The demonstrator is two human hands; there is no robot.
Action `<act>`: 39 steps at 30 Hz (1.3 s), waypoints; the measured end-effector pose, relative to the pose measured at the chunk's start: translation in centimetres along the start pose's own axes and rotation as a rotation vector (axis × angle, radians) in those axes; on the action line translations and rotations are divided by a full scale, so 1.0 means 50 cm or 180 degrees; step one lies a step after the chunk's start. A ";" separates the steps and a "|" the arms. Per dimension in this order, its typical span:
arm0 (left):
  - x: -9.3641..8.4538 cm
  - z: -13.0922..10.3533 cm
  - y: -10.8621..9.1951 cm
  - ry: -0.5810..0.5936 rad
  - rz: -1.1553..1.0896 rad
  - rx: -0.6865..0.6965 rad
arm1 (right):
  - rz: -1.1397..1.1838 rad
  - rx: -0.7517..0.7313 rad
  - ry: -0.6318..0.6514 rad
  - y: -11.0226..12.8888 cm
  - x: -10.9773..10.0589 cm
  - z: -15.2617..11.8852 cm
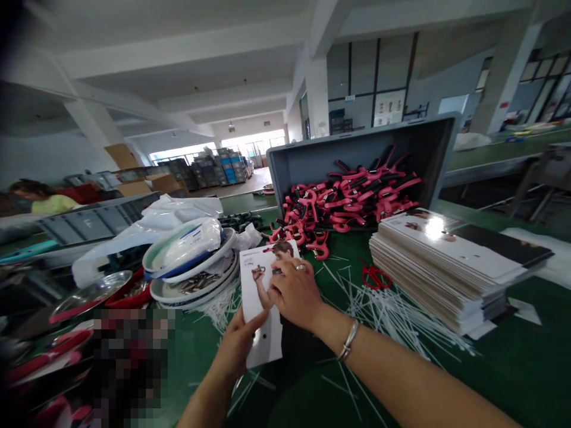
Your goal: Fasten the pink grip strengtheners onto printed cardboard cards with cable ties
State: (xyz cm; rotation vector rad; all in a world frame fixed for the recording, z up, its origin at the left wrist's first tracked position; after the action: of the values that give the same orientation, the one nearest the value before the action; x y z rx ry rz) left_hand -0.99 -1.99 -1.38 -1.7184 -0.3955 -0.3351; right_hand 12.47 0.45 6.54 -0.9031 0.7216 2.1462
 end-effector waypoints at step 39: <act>-0.046 0.023 -0.025 0.0340 0.0718 -0.0330 | 0.1956 0.3070 -0.0837 -0.396 -0.115 -0.090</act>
State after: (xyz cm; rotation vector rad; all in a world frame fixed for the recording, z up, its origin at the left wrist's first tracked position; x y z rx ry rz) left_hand -3.59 -0.82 -1.49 -1.8170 -0.1060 -0.2853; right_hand 32.31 7.18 3.87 0.1376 1.8213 1.9290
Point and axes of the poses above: each hand's wrist, its own z-axis towards the middle knuckle, its own x-axis out of the palm, y = z × x, the point moved 4 cm from there along z, towards the middle knuckle, and after that the axes turned 1 degree about -y, right-handed, at the moved point
